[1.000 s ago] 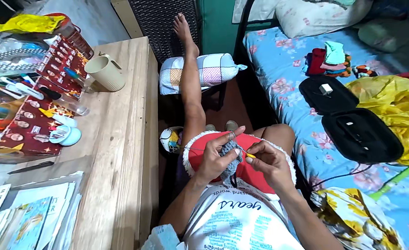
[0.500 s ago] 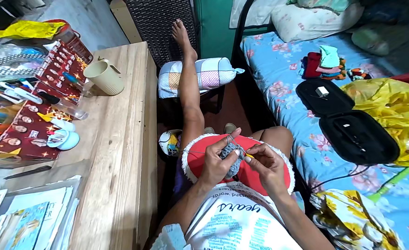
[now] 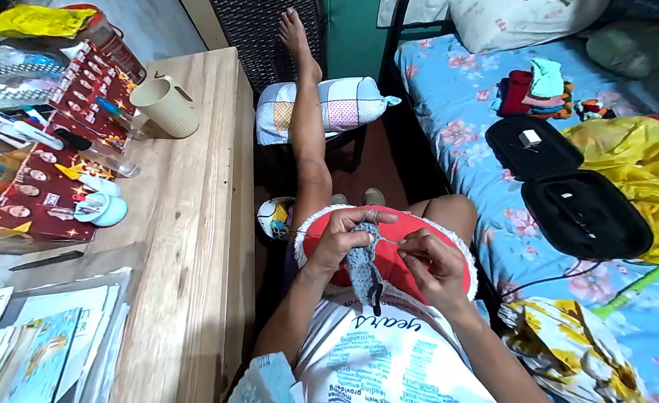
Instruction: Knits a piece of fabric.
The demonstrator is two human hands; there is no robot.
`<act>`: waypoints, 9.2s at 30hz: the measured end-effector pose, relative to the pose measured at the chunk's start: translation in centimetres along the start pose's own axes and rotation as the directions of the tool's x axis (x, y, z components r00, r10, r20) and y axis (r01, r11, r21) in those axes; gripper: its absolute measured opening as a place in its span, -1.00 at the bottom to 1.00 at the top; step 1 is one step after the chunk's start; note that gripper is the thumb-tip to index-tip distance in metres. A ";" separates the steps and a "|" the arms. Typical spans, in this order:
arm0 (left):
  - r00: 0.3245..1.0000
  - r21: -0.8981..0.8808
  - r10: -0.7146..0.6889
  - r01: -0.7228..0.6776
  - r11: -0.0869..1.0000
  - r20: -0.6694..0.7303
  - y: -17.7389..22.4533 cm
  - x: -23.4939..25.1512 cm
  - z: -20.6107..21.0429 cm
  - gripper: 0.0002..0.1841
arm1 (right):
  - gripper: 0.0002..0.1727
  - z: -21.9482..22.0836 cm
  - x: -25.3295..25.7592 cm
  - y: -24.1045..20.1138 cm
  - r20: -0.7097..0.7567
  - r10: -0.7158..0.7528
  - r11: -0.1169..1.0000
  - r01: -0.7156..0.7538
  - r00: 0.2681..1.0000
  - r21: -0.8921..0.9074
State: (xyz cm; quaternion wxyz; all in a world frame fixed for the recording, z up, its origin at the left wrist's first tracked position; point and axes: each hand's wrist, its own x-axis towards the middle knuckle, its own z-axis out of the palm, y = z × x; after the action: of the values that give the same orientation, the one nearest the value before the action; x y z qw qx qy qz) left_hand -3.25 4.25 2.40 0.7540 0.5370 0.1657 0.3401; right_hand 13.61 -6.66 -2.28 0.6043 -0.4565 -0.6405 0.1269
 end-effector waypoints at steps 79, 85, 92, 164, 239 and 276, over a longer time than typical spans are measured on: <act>0.916 0.497 0.398 -0.324 0.805 -0.047 -3.1 -0.2 3.6 0.02 | -0.62 -1.0 0.7 -2.1 -0.066 -0.016 0.817 -0.025 0.998 -0.576; 0.901 0.472 0.421 -0.326 0.819 -0.109 -3.1 -0.4 3.5 0.00 | -0.64 -1.3 0.4 -1.4 -0.074 0.036 0.924 -0.062 0.997 -0.378; 0.933 0.883 0.352 -0.104 0.458 -0.073 -1.1 0.0 -1.7 -0.69 | -0.74 -2.8 0.9 -0.8 0.066 0.272 0.900 -0.278 0.960 0.337; 0.949 -0.204 0.263 -0.226 0.953 0.176 -2.3 -0.2 -4.5 -0.68 | -0.66 -0.8 1.1 -1.1 0.183 0.432 0.638 -0.442 0.883 0.630; 0.731 0.607 0.682 -0.537 0.585 -0.010 -3.2 -1.3 4.0 -0.59 | -0.57 -0.7 3.3 -3.6 0.150 0.496 0.597 -0.461 0.855 0.656; 0.916 0.212 0.386 -0.401 0.891 0.110 -0.5 -1.3 1.4 -0.60 | -0.92 -0.5 0.4 -1.9 -0.060 -0.001 0.999 -0.002 0.998 -0.052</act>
State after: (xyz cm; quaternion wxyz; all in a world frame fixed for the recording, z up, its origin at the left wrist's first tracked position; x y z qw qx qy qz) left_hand -3.09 2.27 2.29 0.6071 0.6540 0.0672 0.4463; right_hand 13.26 -7.62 -0.59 0.6112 -0.4760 -0.6249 0.0967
